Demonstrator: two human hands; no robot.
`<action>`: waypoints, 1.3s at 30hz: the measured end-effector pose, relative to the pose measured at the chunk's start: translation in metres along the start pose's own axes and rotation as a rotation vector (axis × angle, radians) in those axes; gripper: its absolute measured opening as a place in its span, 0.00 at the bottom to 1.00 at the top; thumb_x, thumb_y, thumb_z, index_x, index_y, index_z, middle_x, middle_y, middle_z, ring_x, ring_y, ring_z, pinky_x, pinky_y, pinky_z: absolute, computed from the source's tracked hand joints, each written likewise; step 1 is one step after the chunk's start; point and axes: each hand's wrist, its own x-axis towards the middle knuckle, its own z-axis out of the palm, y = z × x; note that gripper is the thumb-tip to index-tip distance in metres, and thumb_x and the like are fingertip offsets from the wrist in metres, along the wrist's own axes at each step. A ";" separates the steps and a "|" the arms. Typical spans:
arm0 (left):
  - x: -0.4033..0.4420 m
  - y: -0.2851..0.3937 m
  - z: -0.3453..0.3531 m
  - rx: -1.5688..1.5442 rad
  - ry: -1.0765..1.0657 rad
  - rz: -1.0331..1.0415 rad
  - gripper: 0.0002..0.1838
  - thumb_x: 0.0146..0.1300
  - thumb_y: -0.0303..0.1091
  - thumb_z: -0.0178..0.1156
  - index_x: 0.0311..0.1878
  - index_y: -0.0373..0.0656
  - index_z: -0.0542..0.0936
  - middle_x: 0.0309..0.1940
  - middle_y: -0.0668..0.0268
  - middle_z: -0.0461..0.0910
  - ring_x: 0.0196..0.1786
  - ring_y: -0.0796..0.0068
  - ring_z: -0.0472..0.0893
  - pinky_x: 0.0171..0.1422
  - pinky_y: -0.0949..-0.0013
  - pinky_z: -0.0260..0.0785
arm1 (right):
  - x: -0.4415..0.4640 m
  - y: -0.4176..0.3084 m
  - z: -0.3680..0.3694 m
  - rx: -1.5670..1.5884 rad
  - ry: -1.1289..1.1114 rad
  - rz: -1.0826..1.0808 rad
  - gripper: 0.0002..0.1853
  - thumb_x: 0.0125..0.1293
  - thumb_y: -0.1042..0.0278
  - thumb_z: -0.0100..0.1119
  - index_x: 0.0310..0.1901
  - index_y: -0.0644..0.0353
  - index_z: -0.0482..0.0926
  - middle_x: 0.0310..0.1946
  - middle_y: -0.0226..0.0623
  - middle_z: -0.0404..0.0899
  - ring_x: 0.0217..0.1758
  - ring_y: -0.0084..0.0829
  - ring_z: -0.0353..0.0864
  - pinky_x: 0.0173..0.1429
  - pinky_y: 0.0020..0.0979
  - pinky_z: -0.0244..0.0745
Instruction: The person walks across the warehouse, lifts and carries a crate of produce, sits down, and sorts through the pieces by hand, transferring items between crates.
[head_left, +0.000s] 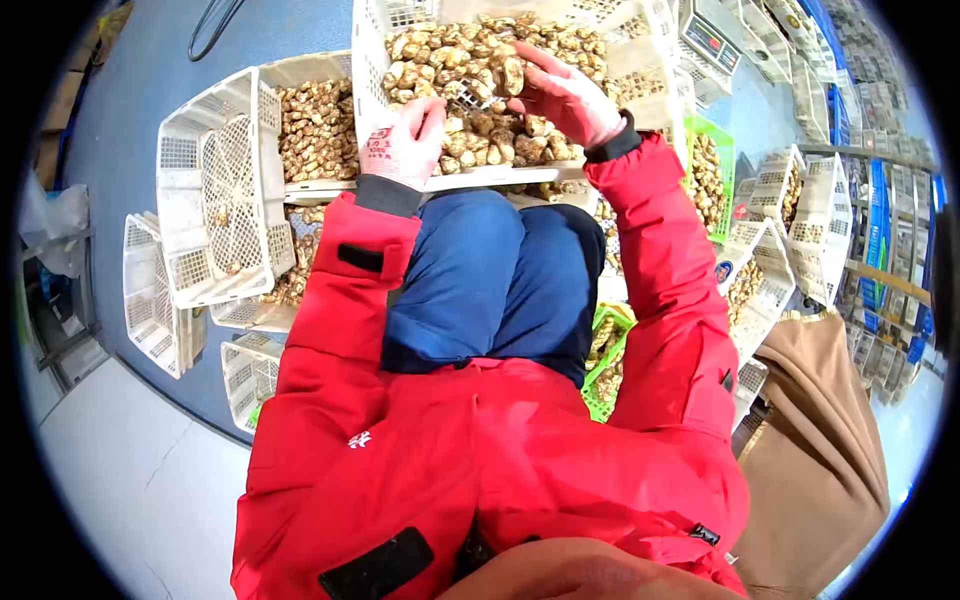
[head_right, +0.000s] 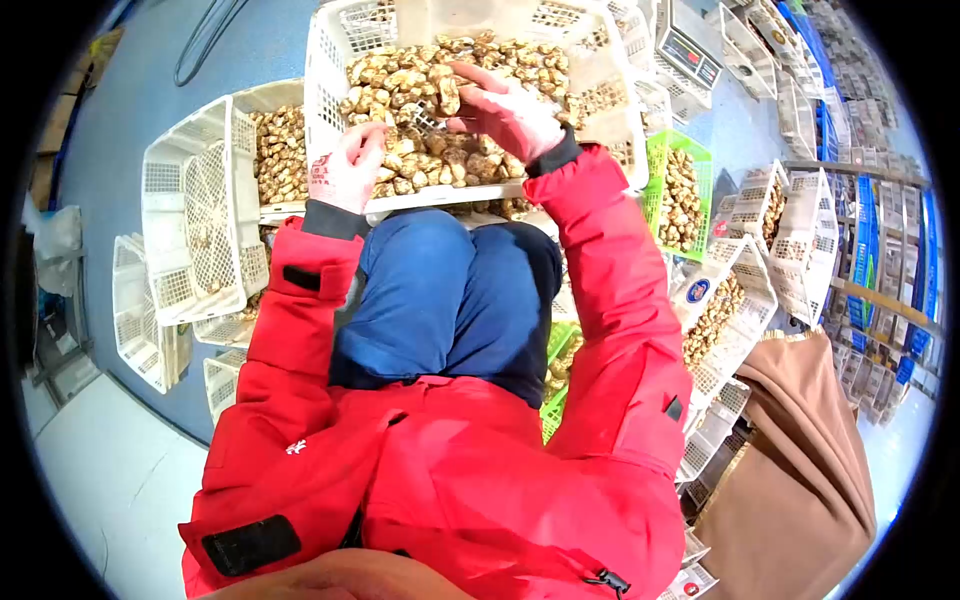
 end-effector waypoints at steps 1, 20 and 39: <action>-0.002 0.008 -0.002 0.021 0.043 0.033 0.13 0.63 0.43 0.54 0.43 0.46 0.81 0.33 0.61 0.82 0.36 0.59 0.81 0.40 0.63 0.72 | -0.012 0.002 0.005 0.117 -0.036 -0.053 0.33 0.66 0.62 0.57 0.69 0.56 0.56 0.45 0.30 0.76 0.51 0.24 0.75 0.58 0.34 0.71; -0.002 0.013 -0.007 0.109 -0.031 0.035 0.15 0.63 0.46 0.52 0.45 0.50 0.80 0.35 0.62 0.82 0.38 0.61 0.81 0.42 0.64 0.71 | -0.243 -0.006 -0.075 -0.802 0.936 -0.151 0.29 0.60 0.70 0.62 0.63 0.65 0.66 0.57 0.38 0.72 0.53 0.25 0.73 0.54 0.23 0.69; -0.002 0.001 -0.004 0.076 -0.035 0.020 0.15 0.64 0.44 0.53 0.47 0.48 0.79 0.40 0.62 0.81 0.42 0.60 0.81 0.45 0.63 0.71 | 0.015 0.026 -0.039 -0.700 0.116 0.025 0.21 0.62 0.60 0.56 0.56 0.59 0.74 0.42 0.29 0.80 0.42 0.24 0.78 0.50 0.27 0.72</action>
